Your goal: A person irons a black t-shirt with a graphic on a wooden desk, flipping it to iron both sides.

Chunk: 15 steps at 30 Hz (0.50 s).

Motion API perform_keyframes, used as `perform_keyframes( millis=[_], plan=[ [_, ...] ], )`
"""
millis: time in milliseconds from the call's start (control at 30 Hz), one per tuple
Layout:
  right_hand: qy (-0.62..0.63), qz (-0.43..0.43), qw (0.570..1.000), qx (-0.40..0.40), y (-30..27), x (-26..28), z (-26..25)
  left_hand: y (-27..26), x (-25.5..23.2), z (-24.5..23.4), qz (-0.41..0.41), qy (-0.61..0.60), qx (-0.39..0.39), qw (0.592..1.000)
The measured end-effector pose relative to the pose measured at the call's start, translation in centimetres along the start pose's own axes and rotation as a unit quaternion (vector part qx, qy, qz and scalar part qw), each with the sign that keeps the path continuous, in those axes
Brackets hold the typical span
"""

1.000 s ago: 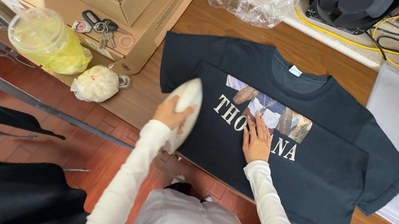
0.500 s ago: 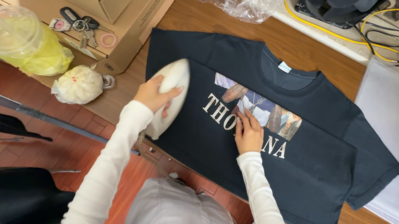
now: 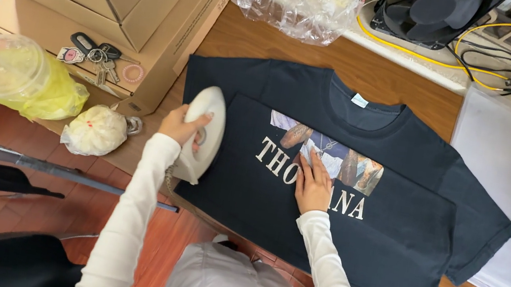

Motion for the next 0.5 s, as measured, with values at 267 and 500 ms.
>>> perform_keyframes(
  millis=[267,500],
  plan=[
    [0.236,0.137,0.959,0.070,1.7,-0.1,-2.1,-5.3,-2.3,1.3,0.026,0.110,0.020,0.993],
    [0.787,0.300,0.489,0.226,2.8,6.1,-8.2,-16.2,-9.0,11.8,0.112,0.205,0.280,0.931]
  ],
)
Point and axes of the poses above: each hand's wrist, its own y-axis towards the middle knuckle, its own z-axis out of the palm, x = y × z, the point moved 8 cm from there along y, towards the middle knuckle, and after that the axes turned 12 degrees about -y, right-handed, at the moved point
